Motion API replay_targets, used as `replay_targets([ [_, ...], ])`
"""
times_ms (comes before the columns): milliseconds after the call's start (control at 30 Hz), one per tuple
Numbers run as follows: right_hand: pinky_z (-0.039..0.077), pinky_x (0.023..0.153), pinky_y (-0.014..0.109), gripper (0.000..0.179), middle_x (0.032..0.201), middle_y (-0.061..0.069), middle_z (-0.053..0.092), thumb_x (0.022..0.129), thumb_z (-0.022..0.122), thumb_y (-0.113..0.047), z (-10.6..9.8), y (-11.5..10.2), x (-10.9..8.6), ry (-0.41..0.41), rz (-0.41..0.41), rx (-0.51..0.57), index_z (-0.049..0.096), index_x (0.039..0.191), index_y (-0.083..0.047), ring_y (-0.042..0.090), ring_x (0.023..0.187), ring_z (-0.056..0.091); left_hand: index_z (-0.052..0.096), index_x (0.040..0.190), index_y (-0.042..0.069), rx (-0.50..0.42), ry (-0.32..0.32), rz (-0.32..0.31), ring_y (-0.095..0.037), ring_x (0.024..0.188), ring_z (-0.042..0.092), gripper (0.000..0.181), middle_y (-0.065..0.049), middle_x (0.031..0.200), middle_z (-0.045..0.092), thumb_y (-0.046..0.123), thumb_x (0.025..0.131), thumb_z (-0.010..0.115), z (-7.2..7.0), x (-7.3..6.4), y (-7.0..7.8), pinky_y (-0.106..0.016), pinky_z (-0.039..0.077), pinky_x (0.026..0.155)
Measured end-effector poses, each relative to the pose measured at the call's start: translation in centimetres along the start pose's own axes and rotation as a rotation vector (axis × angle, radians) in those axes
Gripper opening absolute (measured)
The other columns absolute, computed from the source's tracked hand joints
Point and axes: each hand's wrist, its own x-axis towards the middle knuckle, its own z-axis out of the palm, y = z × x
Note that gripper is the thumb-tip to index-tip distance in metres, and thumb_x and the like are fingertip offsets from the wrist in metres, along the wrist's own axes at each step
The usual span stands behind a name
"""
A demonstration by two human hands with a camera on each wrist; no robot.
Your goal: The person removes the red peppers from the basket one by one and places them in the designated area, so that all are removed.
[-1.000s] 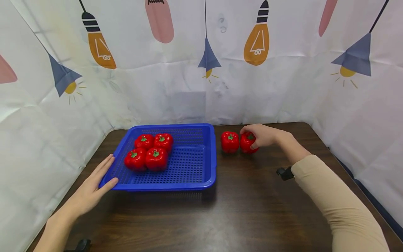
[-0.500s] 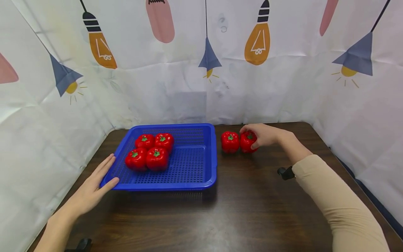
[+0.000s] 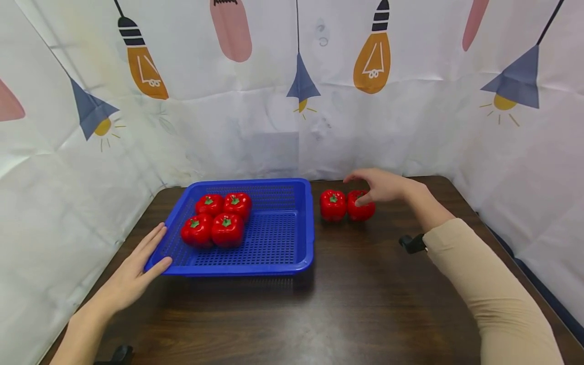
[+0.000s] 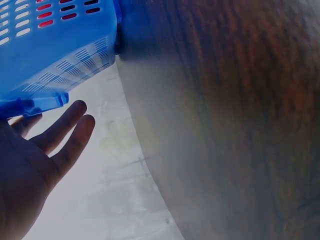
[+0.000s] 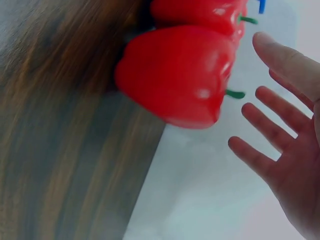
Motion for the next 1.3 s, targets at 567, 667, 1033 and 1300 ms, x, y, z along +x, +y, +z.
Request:
replay_targets([
  [567, 0.042, 0.109, 0.053, 0.034, 0.134, 0.008, 0.062, 0.097, 0.069, -0.013, 0.8, -6.4, 4.2, -0.004, -0.259, -0.162, 0.064, 0.131, -0.008, 0.031, 0.131, 0.053, 0.021, 0.165, 0.013, -0.011, -0.002, 0.007, -0.045, 0.152, 0.015, 0.075, -0.006, 0.171, 0.011, 0.029, 0.104, 0.061, -0.1, 0.0, 0.2, -0.074, 0.019, 0.111],
  [667, 0.042, 0.11, 0.052, 0.033, 0.135, 0.009, 0.062, 0.097, 0.069, -0.012, 1.1, -7.8, 5.3, -0.026, -0.297, -0.178, 0.064, 0.13, -0.007, 0.031, 0.132, 0.053, 0.02, 0.165, 0.012, -0.02, -0.005, 0.005, -0.046, 0.152, 0.015, 0.075, -0.006, 0.171, 0.01, 0.029, 0.104, 0.061, 0.0, 0.1, 0.2, -0.075, 0.019, 0.111],
  [1033, 0.044, 0.108, 0.043, 0.034, 0.136, 0.007, 0.061, 0.099, 0.07, -0.017, 2.6, -13.5, 9.0, -0.171, -0.316, -0.362, 0.065, 0.132, -0.009, 0.026, 0.128, 0.056, 0.019, 0.166, 0.013, -0.044, -0.018, -0.001, -0.045, 0.153, 0.013, 0.076, -0.004, 0.172, 0.008, 0.028, 0.104, 0.061, -0.1, 0.0, 0.2, -0.075, 0.017, 0.112],
  [1300, 0.044, 0.109, 0.039, 0.039, 0.141, 0.004, 0.058, 0.1, 0.069, -0.017, 4.0, -16.4, 11.0, -0.249, -0.336, -0.417, 0.062, 0.138, -0.013, 0.022, 0.134, 0.052, 0.019, 0.166, 0.013, -0.046, -0.019, -0.002, -0.045, 0.153, 0.013, 0.076, -0.004, 0.172, 0.009, 0.028, 0.104, 0.061, 0.0, 0.1, 0.0, -0.074, 0.017, 0.112],
])
